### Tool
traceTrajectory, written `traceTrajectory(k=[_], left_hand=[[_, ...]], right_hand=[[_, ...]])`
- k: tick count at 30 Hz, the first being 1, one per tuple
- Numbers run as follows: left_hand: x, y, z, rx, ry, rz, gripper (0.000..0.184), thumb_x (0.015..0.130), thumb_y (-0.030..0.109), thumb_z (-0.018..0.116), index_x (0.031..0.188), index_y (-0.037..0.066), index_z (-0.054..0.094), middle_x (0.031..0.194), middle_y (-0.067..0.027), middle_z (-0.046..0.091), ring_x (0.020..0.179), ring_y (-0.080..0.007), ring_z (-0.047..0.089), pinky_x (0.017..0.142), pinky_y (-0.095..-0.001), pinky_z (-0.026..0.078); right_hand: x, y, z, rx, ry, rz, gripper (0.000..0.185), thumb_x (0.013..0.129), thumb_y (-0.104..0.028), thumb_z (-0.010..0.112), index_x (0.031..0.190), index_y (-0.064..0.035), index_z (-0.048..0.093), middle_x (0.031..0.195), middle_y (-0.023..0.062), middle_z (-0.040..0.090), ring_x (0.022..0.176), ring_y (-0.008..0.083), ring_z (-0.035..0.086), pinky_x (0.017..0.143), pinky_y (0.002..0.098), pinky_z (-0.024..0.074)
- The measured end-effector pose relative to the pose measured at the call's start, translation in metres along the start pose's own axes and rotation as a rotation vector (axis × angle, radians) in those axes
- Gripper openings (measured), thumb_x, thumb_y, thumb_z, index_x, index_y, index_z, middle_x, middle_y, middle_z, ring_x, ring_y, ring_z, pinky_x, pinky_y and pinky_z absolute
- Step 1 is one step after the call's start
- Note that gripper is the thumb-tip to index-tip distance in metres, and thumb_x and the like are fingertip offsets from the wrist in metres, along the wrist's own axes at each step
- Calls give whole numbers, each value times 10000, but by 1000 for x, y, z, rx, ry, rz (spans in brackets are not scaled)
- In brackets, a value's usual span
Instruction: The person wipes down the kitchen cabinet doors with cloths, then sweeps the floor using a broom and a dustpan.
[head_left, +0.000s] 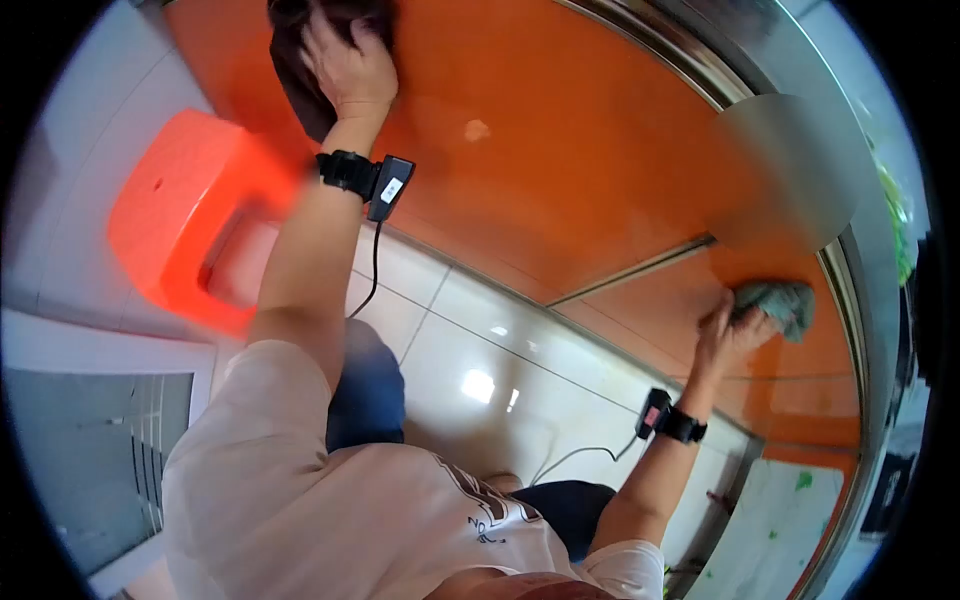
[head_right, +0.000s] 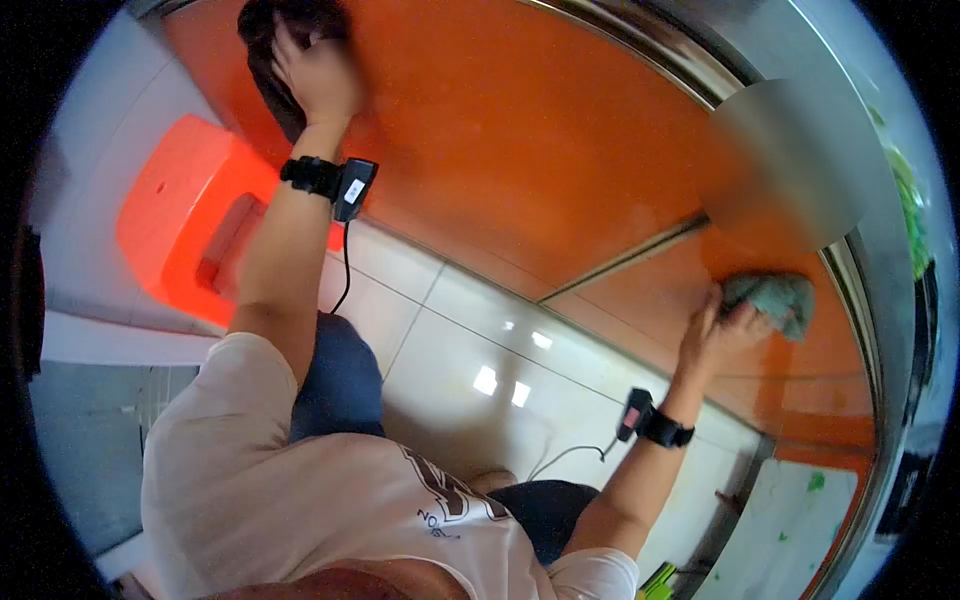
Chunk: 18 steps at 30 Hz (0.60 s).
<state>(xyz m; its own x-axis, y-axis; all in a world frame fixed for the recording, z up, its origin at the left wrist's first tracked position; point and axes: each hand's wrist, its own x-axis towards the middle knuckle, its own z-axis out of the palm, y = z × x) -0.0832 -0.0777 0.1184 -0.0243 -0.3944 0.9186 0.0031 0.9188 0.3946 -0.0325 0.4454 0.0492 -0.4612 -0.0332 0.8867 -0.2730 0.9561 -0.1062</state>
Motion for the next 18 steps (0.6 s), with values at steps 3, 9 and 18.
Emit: traceTrajectory(k=[3,9,18], left_hand=[[-65,-70,26,-49,155,-523,545,910,299,432,1371,13,386,1410,-239,383,1294,-383,362,1079,-467,282],[-121,-163,86,-416,196,-1408,517,895,349,444,1283,9,485,1348,-220,476,1233,-334,466,1002,-428,396],[-74,0,16,-54,-344,338,1027,788,428,714,1497,50,74,1566,-184,31,1403,-436,141,1122,-546,174]], right_hand=[[-24,3,28,13,-99,20,626,883,-317,648,1341,34,407,1423,318,300,1351,477,204,1099,581,134],[-19,-22,37,59,37,161,651,900,-338,638,1378,20,379,1472,284,260,1363,427,214,1127,521,126],[-15,-28,30,93,-23,79,677,901,-238,642,1445,-17,305,1498,233,239,1373,382,234,1126,433,172]])
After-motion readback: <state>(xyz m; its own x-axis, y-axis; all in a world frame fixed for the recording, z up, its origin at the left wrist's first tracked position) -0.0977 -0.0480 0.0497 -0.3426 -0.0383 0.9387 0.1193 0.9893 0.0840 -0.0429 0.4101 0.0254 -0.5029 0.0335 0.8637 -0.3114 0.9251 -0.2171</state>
